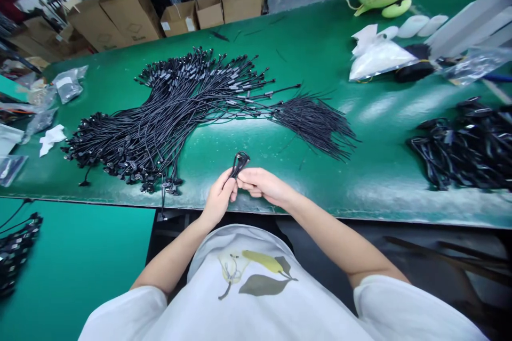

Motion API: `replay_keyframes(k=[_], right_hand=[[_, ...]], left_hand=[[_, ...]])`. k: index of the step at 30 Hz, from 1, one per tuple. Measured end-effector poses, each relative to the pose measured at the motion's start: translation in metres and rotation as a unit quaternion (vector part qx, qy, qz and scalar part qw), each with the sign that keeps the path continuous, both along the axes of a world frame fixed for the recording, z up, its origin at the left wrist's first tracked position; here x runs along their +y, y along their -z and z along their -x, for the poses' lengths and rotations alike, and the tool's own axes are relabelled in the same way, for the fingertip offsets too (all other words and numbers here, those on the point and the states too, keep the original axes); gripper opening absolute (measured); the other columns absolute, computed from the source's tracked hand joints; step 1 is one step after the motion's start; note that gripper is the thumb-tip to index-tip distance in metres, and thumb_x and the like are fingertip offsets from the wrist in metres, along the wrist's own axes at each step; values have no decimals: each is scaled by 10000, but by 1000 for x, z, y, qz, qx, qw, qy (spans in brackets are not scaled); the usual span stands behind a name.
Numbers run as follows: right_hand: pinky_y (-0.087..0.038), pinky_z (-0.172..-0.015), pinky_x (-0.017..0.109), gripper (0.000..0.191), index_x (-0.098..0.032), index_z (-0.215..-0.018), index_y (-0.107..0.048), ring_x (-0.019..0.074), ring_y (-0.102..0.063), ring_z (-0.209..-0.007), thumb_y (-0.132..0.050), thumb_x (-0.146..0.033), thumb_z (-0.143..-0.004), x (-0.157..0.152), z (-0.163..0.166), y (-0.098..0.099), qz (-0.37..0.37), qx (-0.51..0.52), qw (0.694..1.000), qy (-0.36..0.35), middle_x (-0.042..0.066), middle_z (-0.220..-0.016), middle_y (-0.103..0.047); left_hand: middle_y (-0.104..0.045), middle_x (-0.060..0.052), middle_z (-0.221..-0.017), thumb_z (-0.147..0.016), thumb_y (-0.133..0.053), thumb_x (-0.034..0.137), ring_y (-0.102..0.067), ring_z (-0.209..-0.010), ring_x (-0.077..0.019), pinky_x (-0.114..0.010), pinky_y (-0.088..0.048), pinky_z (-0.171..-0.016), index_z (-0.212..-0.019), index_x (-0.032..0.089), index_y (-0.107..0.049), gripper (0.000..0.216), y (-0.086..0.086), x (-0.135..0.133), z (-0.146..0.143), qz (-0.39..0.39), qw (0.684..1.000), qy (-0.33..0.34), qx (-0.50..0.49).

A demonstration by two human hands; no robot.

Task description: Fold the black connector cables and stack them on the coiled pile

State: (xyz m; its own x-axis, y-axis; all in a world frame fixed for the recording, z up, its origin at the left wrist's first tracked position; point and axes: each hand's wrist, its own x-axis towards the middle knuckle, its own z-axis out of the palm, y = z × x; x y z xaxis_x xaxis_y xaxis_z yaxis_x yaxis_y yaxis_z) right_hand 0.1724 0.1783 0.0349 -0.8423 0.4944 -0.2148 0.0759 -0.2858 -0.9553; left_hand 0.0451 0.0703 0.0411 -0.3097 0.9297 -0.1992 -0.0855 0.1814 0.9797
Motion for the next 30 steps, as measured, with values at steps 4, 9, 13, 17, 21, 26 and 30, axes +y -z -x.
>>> replay_keyframes(k=[4, 9, 13, 17, 21, 26, 30], right_hand=[[-486, -705, 269, 478, -204, -1136, -521, 141, -592, -814, -696, -403, -739, 3, -4, -7, -226, -15, 956, 184, 36, -980, -616], [-496, -819, 314, 175, -205, -988, -592, 152, -629, -815, -524, -337, -896, 2, 2, -19, -321, -19, 925, 203, 23, -888, -651], [-544, -820, 316, 172, -200, -983, -550, 143, -658, -846, -504, -349, -911, 1, 8, -21, -143, 91, 963, 210, 22, -915, -640], [-537, -910, 358, 172, -203, -1023, -520, 158, -655, -971, -516, -338, -915, 0, 12, -21, -102, 148, 958, 224, 59, -1078, -625], [-478, -1013, 415, 214, -206, -1077, -555, 196, -564, -1180, -396, -310, -978, 2, 12, -14, -352, 109, 906, 209, 104, -1252, -583], [-415, -1078, 479, 297, -179, -1110, -595, 219, -461, -1313, -326, -178, -984, 7, 10, 6, -585, 36, 791, 177, 125, -1289, -584], [-401, -1084, 470, 226, -176, -1074, -607, 213, -521, -1239, -411, -173, -963, 7, 8, 6, -618, 43, 766, 171, 110, -1188, -643]], left_hand=[[-489, 27, -668, -922, -471, 489, -427, -592, -98, -235, -368, -609, -1064, 161, -622, 388, 0, 0, -2, -5, 998, 38, 50], [-479, 24, -689, -851, -583, 518, -444, -549, -79, -225, -354, -534, -940, 142, -605, 387, -7, 6, -4, 40, 980, 124, -148], [-481, 12, -710, -763, -718, 454, -481, -597, -81, -213, -383, -550, -974, 118, -625, 408, -19, 8, -1, 93, 941, 142, -292], [-400, 49, -606, -795, -650, 554, -387, -473, -48, -184, -310, -448, -863, 112, -611, 449, -22, 5, -6, 118, 944, 113, -288], [-331, 78, -555, -793, -613, 619, -283, -426, -21, -149, -231, -405, -773, 129, -560, 493, -13, 4, -10, 105, 958, 49, -264], [-398, 56, -599, -792, -670, 532, -347, -464, -29, -138, -253, -405, -845, 122, -579, 423, -2, 9, -5, 95, 953, 9, -288], [-437, 38, -645, -779, -715, 456, -391, -512, -34, -135, -281, -427, -852, 116, -596, 367, -2, 12, -4, 74, 951, 12, -299]])
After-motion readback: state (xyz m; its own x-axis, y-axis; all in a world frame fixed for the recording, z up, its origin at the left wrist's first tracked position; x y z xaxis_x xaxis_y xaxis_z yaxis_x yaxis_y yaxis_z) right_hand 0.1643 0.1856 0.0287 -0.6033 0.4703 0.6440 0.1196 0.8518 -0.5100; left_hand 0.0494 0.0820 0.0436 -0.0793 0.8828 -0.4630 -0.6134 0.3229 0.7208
